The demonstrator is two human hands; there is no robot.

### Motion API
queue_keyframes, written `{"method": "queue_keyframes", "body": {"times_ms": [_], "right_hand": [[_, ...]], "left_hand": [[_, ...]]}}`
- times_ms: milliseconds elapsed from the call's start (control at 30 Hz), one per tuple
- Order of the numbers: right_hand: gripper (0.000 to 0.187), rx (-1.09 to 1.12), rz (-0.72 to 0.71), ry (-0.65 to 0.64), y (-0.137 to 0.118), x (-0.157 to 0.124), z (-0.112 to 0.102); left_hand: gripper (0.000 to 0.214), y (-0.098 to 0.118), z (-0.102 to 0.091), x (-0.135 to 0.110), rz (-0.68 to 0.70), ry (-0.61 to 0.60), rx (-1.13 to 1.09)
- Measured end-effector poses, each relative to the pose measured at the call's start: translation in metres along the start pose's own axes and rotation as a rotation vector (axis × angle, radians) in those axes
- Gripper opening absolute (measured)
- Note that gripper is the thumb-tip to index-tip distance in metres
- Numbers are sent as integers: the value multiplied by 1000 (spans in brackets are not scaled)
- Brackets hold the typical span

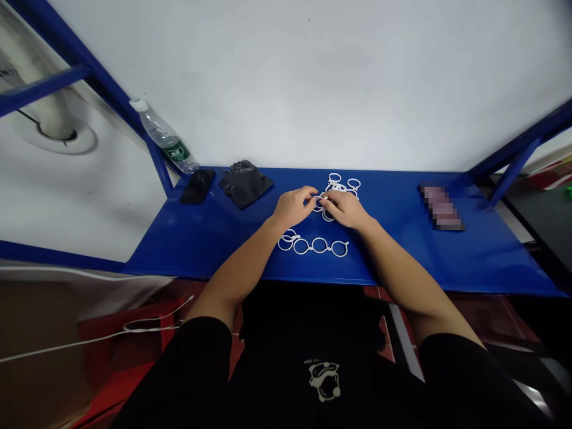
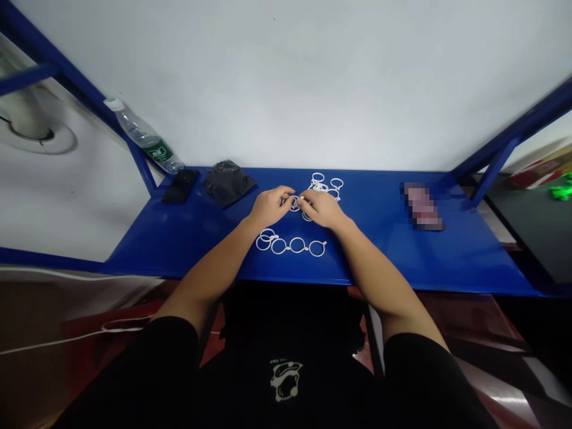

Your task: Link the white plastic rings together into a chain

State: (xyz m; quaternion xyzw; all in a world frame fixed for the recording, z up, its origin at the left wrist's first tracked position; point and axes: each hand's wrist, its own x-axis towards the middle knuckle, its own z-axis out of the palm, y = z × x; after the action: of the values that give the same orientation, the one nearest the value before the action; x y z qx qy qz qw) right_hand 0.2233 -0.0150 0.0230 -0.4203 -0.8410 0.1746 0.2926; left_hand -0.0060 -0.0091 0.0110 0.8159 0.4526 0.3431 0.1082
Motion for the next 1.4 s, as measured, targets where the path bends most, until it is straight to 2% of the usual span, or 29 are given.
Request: {"method": "queue_keyframes", "body": {"times_ms": [133, 367, 700, 800, 900, 967, 1100, 1167, 1267, 1400], "right_hand": [[38, 73, -2, -12, 2, 0, 5], [28, 91, -19, -68, 5, 0, 3], [25, 152, -14, 36, 3, 1, 4], [29, 118, 17, 84, 4, 0, 4], [37, 25, 62, 140, 12, 1, 1], [41, -51, 85, 189, 20, 1, -2], [42, -127, 122, 304, 38, 0, -8], [40, -128, 127, 334, 42, 0, -9], [38, -118, 111, 322, 42, 0, -9], [35, -101, 65, 318, 33, 0, -8]], "left_hand": [[11, 1, 9, -2, 91, 21, -6], [13, 1, 8, -2, 108, 61, 8], [17, 1, 14, -5, 204, 24, -10], [15, 2, 13, -5, 218, 102, -20], [26, 7, 8, -6, 264, 177, -35], [26, 13, 6, -8, 319, 97, -38], [28, 31, 11, -16, 396, -292, -27], [30, 38, 18, -21, 411, -446, -28], [19, 45, 27, -25, 404, -537, -19], [14, 46, 26, -23, 340, -568, 16]]}}
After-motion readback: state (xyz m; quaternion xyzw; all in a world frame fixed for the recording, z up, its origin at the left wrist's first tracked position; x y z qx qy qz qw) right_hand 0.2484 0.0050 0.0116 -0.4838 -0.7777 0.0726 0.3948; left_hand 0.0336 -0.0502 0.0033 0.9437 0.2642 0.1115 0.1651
